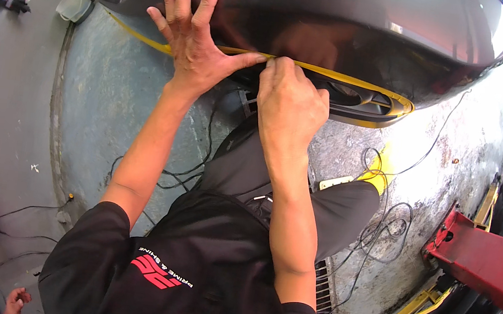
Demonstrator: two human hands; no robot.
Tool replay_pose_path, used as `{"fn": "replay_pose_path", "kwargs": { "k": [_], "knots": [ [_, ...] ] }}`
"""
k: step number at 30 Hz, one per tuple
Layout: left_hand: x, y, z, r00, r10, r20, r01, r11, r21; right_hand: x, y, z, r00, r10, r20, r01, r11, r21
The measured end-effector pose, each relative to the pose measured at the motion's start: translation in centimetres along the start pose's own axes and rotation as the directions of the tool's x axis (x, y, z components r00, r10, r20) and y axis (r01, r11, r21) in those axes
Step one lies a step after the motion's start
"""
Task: The person applies yellow masking tape along the lower edge of a car's front bumper. They smooth the tape with their fingers to ensure it adheres properly along the contours of the bumper.
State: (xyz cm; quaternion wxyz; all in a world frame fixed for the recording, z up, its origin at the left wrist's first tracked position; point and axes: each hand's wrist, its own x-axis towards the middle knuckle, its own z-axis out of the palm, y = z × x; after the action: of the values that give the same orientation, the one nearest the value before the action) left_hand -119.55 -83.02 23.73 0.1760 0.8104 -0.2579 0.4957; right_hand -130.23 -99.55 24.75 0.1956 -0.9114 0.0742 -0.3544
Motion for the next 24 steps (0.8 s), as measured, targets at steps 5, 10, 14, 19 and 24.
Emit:
{"fn": "replay_pose_path", "kwargs": {
  "k": [5,10,14,19,24],
  "knots": [
    [0.2,1.0,0.5,1.0,-0.02,-0.019,0.019,1.0,-0.002,-0.6,5.7,-2.2,0.98,0.19,-0.06,-0.166,0.943,0.287],
    [-1.9,-4.1,-0.8,0.986,0.135,0.099,-0.145,0.983,0.11,-3.6,7.0,-5.7,0.895,0.146,0.421,-0.261,0.938,0.229],
    [-3.3,-10.2,-1.8,0.979,0.2,-0.02,-0.197,0.974,0.108,-7.1,9.3,-5.6,0.803,0.174,0.569,-0.351,0.911,0.217],
    [-7.7,-17.6,-4.1,0.998,-0.05,0.049,0.046,0.996,0.081,-10.2,11.3,-5.3,0.734,0.144,0.663,-0.436,0.849,0.299],
    [-8.0,-14.3,-3.2,0.991,-0.115,0.076,0.116,0.993,-0.019,-10.0,10.5,-5.9,0.644,0.114,0.757,-0.467,0.842,0.271]
  ]
}}
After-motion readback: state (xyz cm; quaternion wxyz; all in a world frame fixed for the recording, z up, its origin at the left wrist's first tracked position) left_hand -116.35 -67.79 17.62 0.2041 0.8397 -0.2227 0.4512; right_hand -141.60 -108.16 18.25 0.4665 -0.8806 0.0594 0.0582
